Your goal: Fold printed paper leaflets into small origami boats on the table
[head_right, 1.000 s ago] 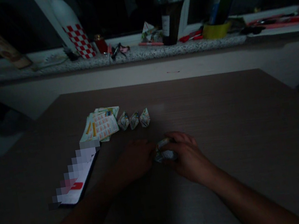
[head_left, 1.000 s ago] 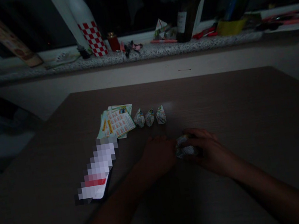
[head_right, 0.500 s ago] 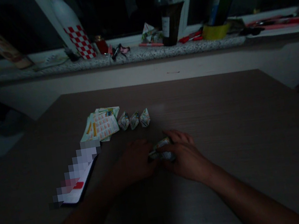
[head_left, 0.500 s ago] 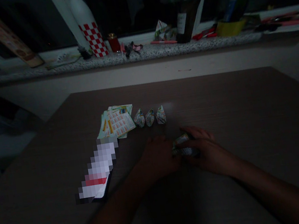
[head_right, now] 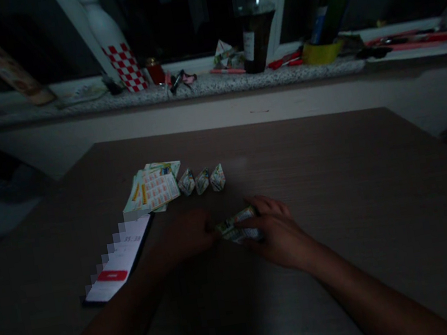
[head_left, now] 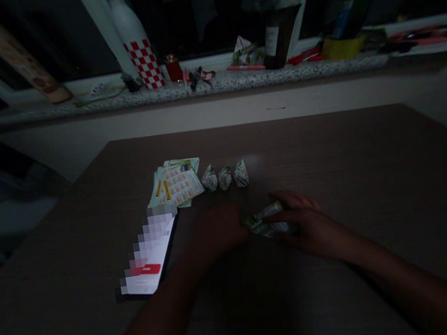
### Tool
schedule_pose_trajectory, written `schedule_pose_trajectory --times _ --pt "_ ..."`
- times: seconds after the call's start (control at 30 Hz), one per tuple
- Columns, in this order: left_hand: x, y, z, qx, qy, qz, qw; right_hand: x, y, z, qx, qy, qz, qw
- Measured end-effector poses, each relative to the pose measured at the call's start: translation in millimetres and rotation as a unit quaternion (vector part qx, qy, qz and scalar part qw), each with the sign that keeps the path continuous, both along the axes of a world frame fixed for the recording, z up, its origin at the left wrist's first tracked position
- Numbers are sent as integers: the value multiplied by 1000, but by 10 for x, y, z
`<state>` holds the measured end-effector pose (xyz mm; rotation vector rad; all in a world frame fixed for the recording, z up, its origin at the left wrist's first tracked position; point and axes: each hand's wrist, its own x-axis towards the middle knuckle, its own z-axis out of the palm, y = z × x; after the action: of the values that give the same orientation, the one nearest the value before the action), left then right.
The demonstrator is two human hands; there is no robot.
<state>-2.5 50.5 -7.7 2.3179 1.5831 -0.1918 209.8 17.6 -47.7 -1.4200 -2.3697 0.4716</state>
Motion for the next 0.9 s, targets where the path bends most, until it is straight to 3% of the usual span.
schedule_pose_trajectory --times 0.23,0.47,0.67,0.9 --pt "-91 -32 -85 53 -95 -43 993 93 -10 29 -5 2 63 998" --pt "-37 -160 -108 91 -189 -134 969 57 20 20 46 99 85 990" --pt "15 -182 -124 155 -235 -178 943 2 -1 111 131 211 115 962" --pt "50 -290 -18 232 -286 -197 909 6 -98 201 235 200 132 942"
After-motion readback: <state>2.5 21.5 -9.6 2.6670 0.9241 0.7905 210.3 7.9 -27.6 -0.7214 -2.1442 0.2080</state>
